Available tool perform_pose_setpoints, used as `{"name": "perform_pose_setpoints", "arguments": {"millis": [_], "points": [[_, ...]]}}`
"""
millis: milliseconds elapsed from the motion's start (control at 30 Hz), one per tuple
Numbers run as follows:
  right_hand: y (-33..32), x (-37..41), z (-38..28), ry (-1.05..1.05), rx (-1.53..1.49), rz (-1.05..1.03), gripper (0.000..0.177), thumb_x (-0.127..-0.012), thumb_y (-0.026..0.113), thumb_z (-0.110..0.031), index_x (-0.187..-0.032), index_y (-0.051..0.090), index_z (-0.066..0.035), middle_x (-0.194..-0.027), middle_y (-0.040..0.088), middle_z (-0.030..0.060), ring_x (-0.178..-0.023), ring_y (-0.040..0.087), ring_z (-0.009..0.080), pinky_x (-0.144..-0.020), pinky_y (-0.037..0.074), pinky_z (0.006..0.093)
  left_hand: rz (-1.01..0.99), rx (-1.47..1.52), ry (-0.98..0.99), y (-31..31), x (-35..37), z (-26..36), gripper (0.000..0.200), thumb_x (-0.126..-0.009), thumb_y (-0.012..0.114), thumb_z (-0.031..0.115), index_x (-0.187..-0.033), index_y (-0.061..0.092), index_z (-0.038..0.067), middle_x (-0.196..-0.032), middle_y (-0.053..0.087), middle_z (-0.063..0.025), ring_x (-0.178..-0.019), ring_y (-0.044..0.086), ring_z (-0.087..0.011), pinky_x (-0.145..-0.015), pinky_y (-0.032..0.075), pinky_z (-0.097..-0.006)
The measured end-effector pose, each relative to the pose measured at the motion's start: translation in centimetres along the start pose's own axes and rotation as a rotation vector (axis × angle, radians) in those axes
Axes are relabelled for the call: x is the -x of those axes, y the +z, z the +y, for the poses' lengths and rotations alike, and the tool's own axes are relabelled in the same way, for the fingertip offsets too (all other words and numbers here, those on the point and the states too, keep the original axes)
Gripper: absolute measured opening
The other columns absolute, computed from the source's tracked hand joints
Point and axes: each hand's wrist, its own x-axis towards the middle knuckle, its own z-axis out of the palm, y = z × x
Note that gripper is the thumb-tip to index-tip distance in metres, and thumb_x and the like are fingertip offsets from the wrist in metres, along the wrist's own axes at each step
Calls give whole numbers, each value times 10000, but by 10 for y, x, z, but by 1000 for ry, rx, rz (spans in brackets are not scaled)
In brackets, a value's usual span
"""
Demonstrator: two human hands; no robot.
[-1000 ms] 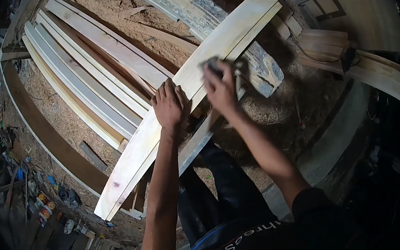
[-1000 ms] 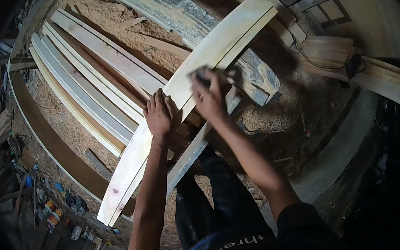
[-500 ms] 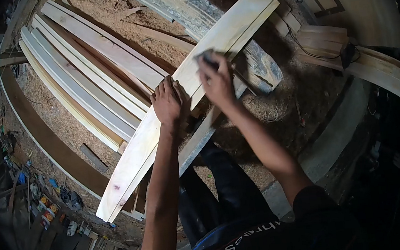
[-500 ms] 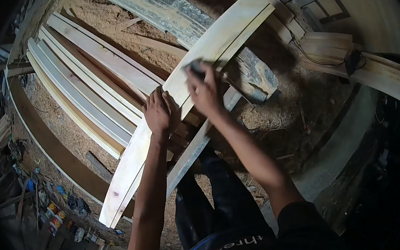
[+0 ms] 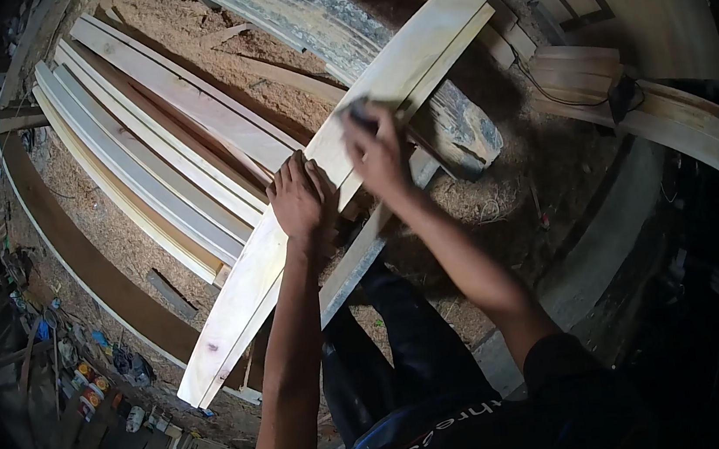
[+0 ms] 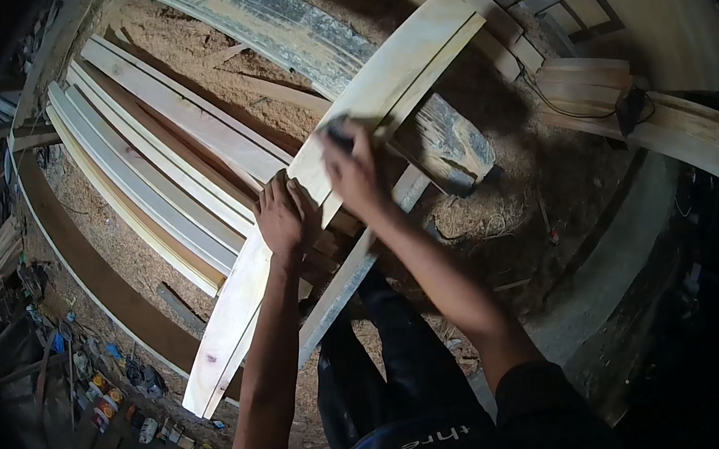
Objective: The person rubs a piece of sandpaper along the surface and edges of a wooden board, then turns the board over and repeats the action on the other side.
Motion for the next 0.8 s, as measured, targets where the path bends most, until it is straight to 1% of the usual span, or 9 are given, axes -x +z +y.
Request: {"name": "perform_pose_setpoints", "arguments": {"millis": [67,133,267,333,367,467,533,600,800], "points": [[1,-37,34,31,-23,174,469,-870,759,-118,-1331,675,-111,-1297,533,203,-1190,544,405,-995,445,517,20,4,32,6,3,-6,398,-1041,459,298,-1320,601,53,-1267,662,-174,-1194,605,-354,-1043,419,-505],[-3,-53,41,42,130,211,447,-875,756,-133,-1316,685,-109,-1294,534,204,-1169,548,395,-991,440,508,43,-4,25,5,1,-3,388,-1046,457,297,-1319,603,63,-1258,666,-164,-1187,608,-348,-1039,422,-504],[3,-14,7,63,65,38,460,-888,747,-144,-1342,676,-137,-1304,529,205,-1204,519,417,-1005,422,517,-16,30,-9,1,-1,-2,404,-1055,427,286,-1309,600,24,-1253,657,-204,-1199,596,-385,-1061,406,-498],[11,13,-14,-62,-2,25,477,-893,738,-131,-1364,663,-150,-1300,534,201,-1206,520,410,-1015,419,522,39,-22,25,4,-1,-4,379,-1051,462,307,-1309,609,72,-1214,675,-150,-1152,618,-337,-980,437,-496],[10,18,-16,-89,102,-14,490,-896,735,-121,-1378,654,-156,-1292,545,192,-1187,540,404,-1008,435,508,43,-9,31,4,-1,-4,378,-1050,463,309,-1306,610,73,-1205,676,-149,-1144,619,-335,-964,437,-497],[2,-5,0,-88,60,-11,493,-893,736,-113,-1378,652,-150,-1288,548,196,-1168,558,409,-988,454,504,34,2,26,7,0,-7,381,-1047,463,312,-1306,611,74,-1219,672,-149,-1147,620,-331,-979,433,-493],[-6,-37,16,-56,93,105,455,-872,758,-117,-1321,687,-129,-1263,556,200,-1136,567,408,-967,466,500,40,-18,31,10,-1,-9,385,-1045,463,314,-1309,608,75,-1226,669,-147,-1150,620,-330,-986,431,-492],[-9,-56,34,11,112,149,449,-891,761,-141,-1325,677,-66,-1257,541,212,-1204,531,389,-1029,440,477,54,-34,39,10,0,-10,388,-1043,463,316,-1312,606,75,-1234,667,-145,-1154,620,-328,-993,429,-490],[-4,-10,-1,0,82,60,455,-883,769,-139,-1322,677,-68,-1278,533,238,-1193,553,429,-1011,467,502,-32,-67,-15,11,-7,-6,392,-1052,450,328,-1328,586,84,-1257,660,-139,-1170,621,-328,-1026,415,-536]]}}
